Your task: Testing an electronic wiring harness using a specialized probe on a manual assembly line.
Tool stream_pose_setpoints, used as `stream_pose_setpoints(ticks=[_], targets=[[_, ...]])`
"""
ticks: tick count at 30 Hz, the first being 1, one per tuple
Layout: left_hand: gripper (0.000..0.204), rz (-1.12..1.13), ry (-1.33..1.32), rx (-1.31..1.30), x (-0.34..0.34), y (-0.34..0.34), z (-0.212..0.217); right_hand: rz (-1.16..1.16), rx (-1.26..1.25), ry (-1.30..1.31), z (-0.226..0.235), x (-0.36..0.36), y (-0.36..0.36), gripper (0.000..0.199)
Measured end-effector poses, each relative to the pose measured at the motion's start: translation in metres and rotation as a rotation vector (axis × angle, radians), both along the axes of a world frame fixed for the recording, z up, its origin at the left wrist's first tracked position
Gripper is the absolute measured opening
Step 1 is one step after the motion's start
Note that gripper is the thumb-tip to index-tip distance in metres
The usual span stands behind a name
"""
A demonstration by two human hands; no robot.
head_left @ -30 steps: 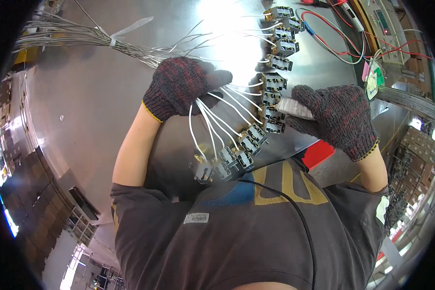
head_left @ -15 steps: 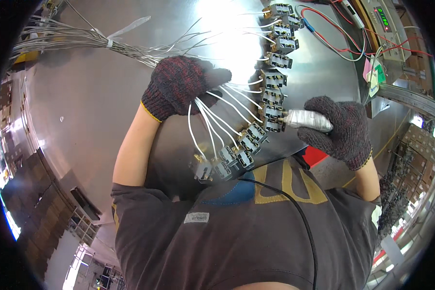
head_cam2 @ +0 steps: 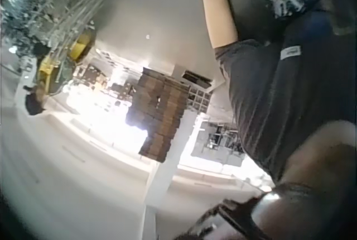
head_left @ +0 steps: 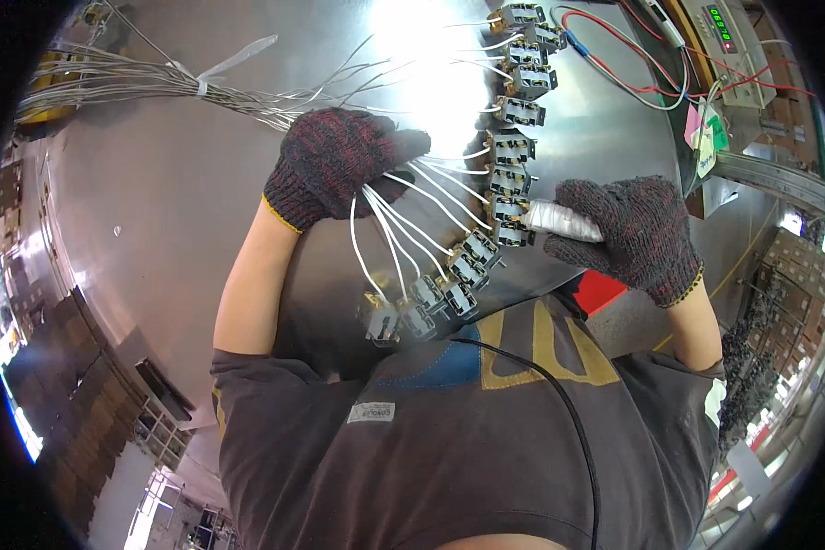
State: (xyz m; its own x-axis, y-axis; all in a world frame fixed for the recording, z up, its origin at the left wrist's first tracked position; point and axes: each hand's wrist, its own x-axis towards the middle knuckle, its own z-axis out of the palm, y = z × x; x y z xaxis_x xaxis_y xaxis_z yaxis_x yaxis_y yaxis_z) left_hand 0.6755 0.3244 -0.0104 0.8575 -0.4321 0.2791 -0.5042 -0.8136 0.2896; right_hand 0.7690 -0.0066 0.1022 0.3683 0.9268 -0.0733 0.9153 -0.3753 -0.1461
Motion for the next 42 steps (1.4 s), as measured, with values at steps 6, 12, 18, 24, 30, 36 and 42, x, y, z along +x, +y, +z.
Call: stream_pose_setpoints(ticks=[6, 12, 18, 24, 30, 36, 42], targets=[[0.052, -0.003, 0.043, 0.039, -0.002, 0.001, 0.000, 0.069, -0.082, -0.053, -0.005, 0.004, -0.005, 0.051], [0.051, 0.021, -0.033, 0.055, -0.002, 0.005, -0.015, -0.020, 0.018, -0.047, 0.005, -0.009, -0.007, 0.048], [0.048, 0.034, 0.038, 0.041, -0.005, 0.005, -0.018, -0.221, -0.057, 0.138, 0.006, -0.029, -0.012, 0.042], [0.059, 0.011, 0.102, 0.134, -0.002, 0.004, -0.010, -0.187, -0.093, 0.098, 0.002, -0.027, -0.013, 0.044], [0.047, 0.007, -0.031, 0.026, -0.004, 0.003, -0.009, -0.172, -0.103, 0.071, 0.002, -0.030, -0.010, 0.045], [0.059, 0.012, 0.071, 0.104, -0.004, 0.006, -0.010, -0.113, -0.102, 0.061, 0.001, -0.028, -0.010, 0.047], [0.051, -0.001, -0.017, 0.004, -0.003, 0.003, -0.013, -0.046, -0.125, 0.082, 0.004, -0.020, -0.010, 0.051]])
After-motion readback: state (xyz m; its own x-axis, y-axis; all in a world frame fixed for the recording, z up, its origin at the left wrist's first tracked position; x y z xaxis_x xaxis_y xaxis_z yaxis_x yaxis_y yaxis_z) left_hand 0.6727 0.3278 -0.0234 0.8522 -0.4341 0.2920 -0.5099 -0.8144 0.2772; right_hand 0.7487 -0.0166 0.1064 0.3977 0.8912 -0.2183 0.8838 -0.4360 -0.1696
